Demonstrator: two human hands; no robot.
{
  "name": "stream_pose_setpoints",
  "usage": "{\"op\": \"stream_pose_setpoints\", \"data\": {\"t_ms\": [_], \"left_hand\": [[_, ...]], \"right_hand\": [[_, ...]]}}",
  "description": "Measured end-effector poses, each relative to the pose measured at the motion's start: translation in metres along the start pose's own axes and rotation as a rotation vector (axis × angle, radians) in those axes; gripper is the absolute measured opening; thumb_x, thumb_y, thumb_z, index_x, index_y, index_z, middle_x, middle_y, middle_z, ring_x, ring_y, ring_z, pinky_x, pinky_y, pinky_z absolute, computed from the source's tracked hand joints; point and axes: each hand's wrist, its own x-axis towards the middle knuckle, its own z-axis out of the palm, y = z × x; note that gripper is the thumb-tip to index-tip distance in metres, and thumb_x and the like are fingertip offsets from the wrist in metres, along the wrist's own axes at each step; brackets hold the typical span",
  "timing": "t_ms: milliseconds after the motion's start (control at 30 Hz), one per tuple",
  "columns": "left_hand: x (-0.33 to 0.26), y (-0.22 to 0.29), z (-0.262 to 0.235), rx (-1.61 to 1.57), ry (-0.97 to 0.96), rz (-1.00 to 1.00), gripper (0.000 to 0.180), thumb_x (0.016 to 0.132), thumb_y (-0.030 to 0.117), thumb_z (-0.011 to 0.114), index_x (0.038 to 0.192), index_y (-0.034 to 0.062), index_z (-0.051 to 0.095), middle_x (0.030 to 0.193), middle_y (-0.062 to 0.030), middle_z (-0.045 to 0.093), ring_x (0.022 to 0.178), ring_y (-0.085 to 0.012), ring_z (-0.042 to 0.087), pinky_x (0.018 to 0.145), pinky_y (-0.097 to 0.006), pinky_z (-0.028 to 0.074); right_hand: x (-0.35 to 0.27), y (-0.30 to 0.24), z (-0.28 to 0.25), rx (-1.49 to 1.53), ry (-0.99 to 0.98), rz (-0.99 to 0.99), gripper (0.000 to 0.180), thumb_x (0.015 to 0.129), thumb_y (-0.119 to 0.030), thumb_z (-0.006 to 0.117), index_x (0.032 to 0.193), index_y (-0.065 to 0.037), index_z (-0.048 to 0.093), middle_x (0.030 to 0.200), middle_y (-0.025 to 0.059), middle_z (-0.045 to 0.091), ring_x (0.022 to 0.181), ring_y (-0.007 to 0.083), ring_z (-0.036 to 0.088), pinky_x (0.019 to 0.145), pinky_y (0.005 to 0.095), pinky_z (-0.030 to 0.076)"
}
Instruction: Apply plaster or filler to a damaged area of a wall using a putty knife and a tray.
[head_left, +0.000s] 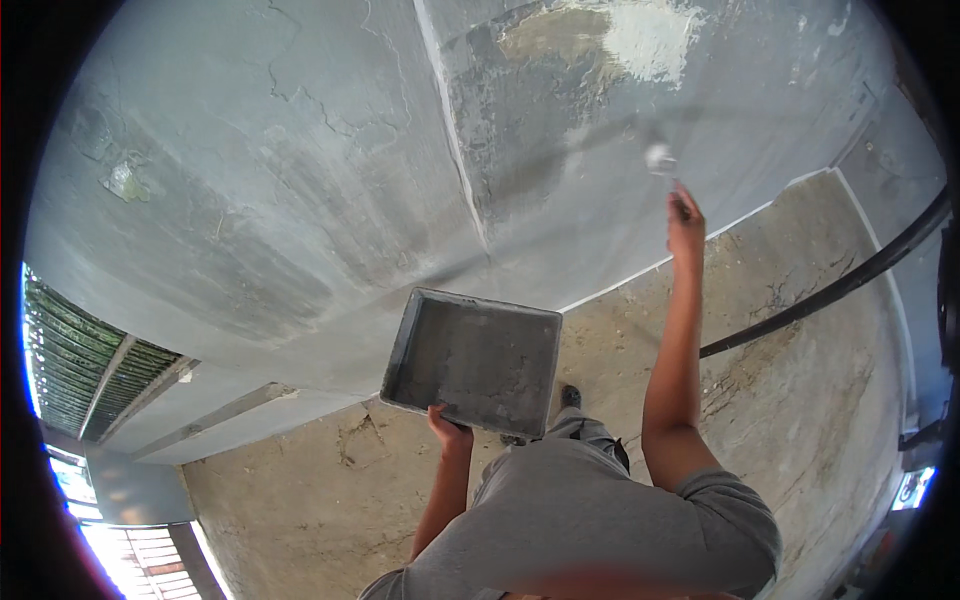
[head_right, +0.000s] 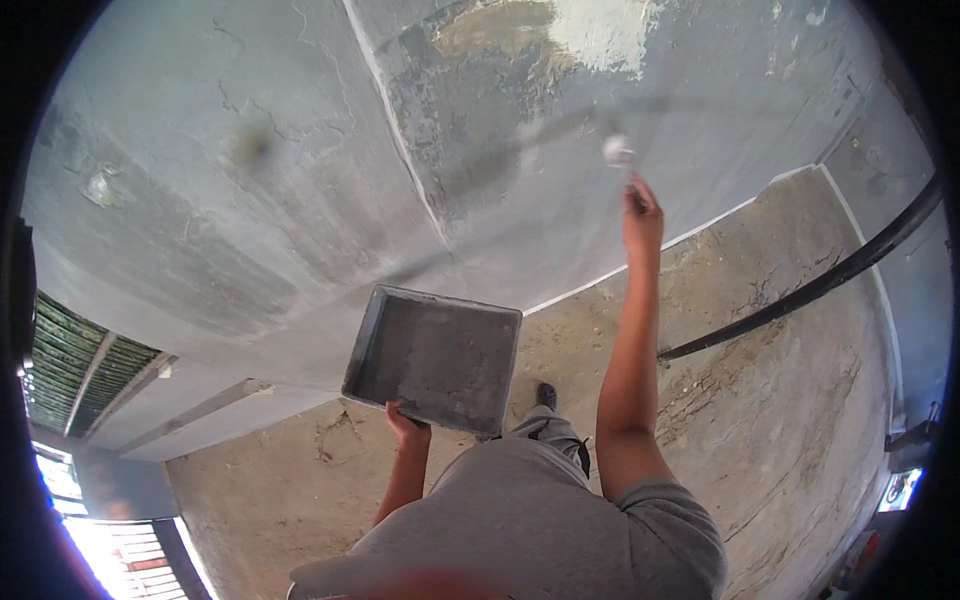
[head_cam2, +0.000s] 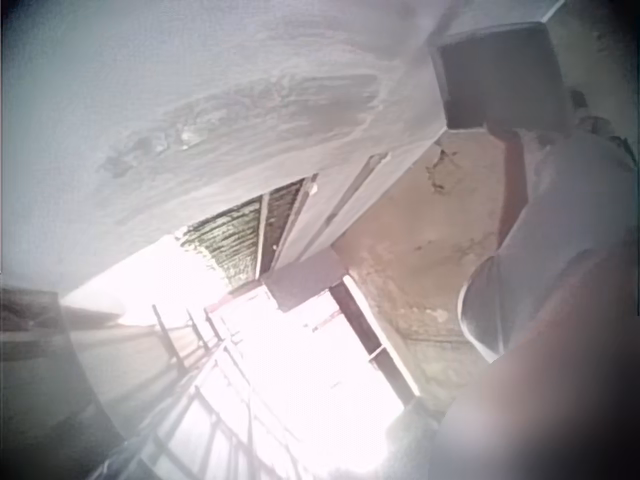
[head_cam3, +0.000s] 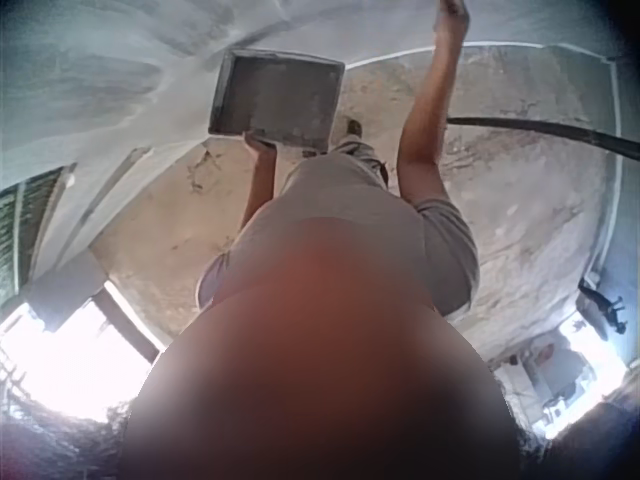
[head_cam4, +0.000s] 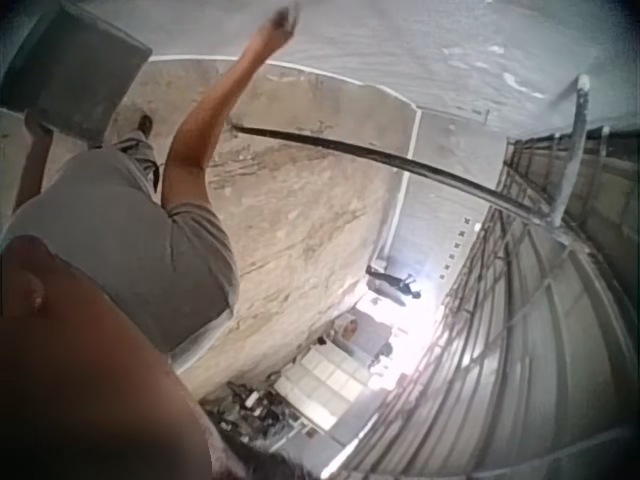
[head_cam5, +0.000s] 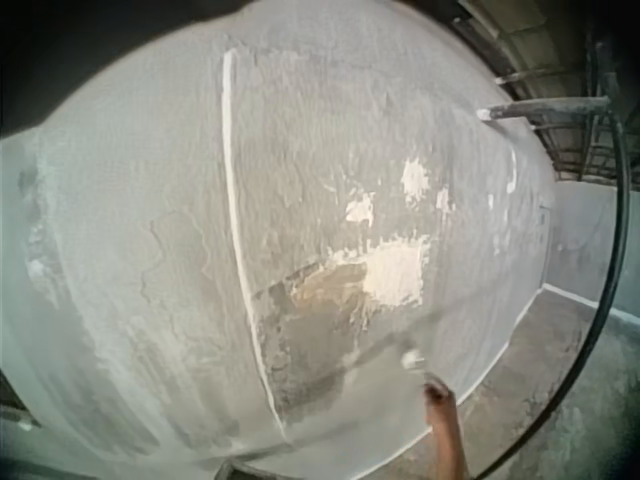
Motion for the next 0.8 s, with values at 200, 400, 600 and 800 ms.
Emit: {"op": "stream_pose_setpoints", "data": {"t_ms": [200, 400, 600, 800], "left_hand": [[-0.006, -0.002, 0.022, 0.036, -0.029, -0.023, 0.047, 0.070, 0.029, 0.057, 0.112, 0.0100, 0.058, 0.111, -0.0066, 0.061, 0.107, -0.0291, 0.056, 0.092, -0.044, 0.045], [-0.009, -0.006, 0.009, 0.054, -0.051, -0.007, 0.042, 0.072, 0.030, 0.057, 0.109, 0.0100, 0.059, 0.107, -0.0053, 0.062, 0.103, -0.0272, 0.058, 0.089, -0.042, 0.046], [-0.020, -0.001, 0.021, 0.017, -0.079, 0.043, 0.043, 0.078, 0.031, 0.057, 0.115, 0.0097, 0.060, 0.110, -0.0057, 0.064, 0.104, -0.0259, 0.059, 0.092, -0.042, 0.047], [-0.008, 0.001, 0.010, -0.022, 0.007, -0.054, 0.037, 0.081, 0.032, 0.055, 0.109, 0.0078, 0.060, 0.105, -0.0085, 0.065, 0.101, -0.0273, 0.060, 0.092, -0.041, 0.047]], "right_hand": [[0.021, 0.049, 0.011, -0.142, 0.111, -0.449, 0.037, 0.098, -0.022, 0.058, 0.132, -0.008, 0.058, 0.098, 0.0043, 0.065, 0.076, 0.0125, 0.058, 0.072, 0.0250, 0.049], [-0.152, -0.069, 0.080, -0.034, -0.819, -0.290, 0.039, 0.096, -0.021, 0.061, 0.134, -0.016, 0.058, 0.115, 0.0140, 0.069, 0.079, 0.0175, 0.066, 0.073, 0.0300, 0.052], [-0.200, -0.069, 0.080, -0.134, -1.173, -0.195, 0.038, 0.093, -0.023, 0.066, 0.129, -0.011, 0.061, 0.124, 0.0129, 0.066, 0.108, 0.0191, 0.066, 0.088, 0.0297, 0.051], [-0.219, -0.039, 0.079, -0.342, -1.082, -0.301, 0.036, 0.090, -0.028, 0.069, 0.116, -0.004, 0.067, 0.108, 0.0191, 0.069, 0.099, 0.0340, 0.068, 0.081, 0.0364, 0.054]]}}
